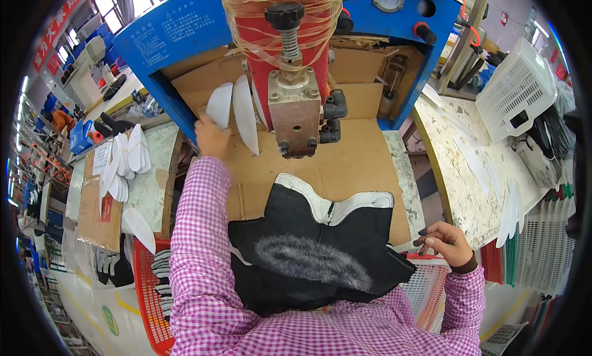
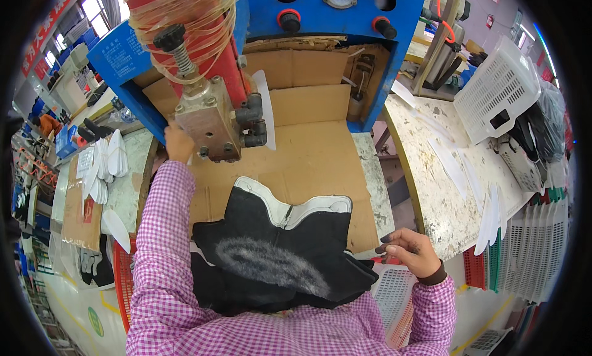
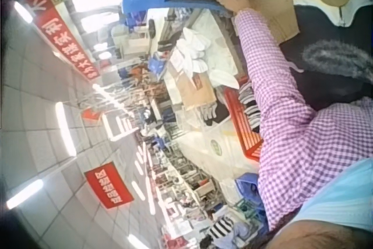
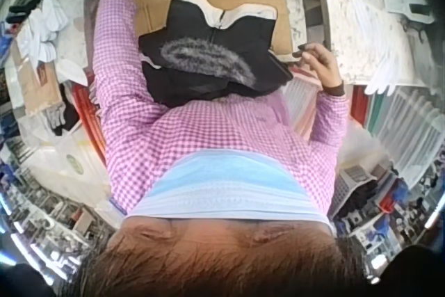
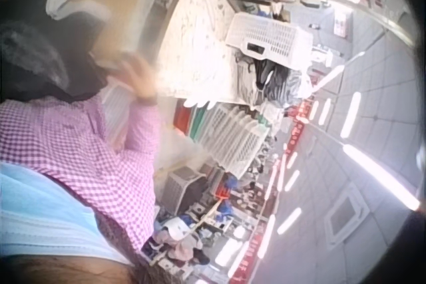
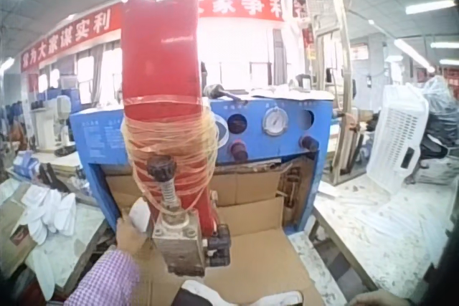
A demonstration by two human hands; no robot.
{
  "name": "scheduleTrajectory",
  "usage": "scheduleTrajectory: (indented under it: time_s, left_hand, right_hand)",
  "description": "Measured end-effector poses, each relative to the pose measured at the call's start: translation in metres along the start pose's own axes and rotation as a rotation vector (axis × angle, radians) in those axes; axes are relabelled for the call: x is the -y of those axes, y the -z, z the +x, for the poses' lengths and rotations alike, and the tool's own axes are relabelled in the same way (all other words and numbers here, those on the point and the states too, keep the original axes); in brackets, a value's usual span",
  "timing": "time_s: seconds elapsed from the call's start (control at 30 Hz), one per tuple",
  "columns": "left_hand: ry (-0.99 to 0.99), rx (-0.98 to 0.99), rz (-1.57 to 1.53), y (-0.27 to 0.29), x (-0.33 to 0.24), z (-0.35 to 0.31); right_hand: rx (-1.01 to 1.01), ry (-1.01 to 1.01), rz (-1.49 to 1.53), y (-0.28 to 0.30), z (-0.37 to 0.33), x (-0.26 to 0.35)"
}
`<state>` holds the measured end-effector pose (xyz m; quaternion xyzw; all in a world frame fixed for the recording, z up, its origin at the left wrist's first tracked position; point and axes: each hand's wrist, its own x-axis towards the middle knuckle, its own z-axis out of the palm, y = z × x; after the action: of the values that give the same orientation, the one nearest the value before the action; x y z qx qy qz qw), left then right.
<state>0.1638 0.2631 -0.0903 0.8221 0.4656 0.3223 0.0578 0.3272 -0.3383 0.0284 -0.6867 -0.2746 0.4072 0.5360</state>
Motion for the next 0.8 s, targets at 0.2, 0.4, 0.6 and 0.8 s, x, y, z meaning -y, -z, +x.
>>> scheduleTrajectory:
  time_s: [0.2,0.4,0.6,0.8]
  left_hand:
    - [0.106,0.142,-0.522,0.133,0.002,-0.039]
    - [0.381,0.597,-1.532,0.228,-0.077,-0.16]
    - [0.478,0.701,-1.932,0.24,-0.129,-0.226]
    - [0.501,0.485,-1.735,0.231,-0.12,-0.234]
  right_hand:
    - [0.007,0.057,-0.046,-0.027,0.004,0.028]
    - [0.227,0.784,-0.721,-0.104,0.027,0.088]
    - [0.18,1.265,-0.931,-0.182,0.032,0.09]
    - [0.048,1.453,-0.844,-0.184,0.019,0.077]
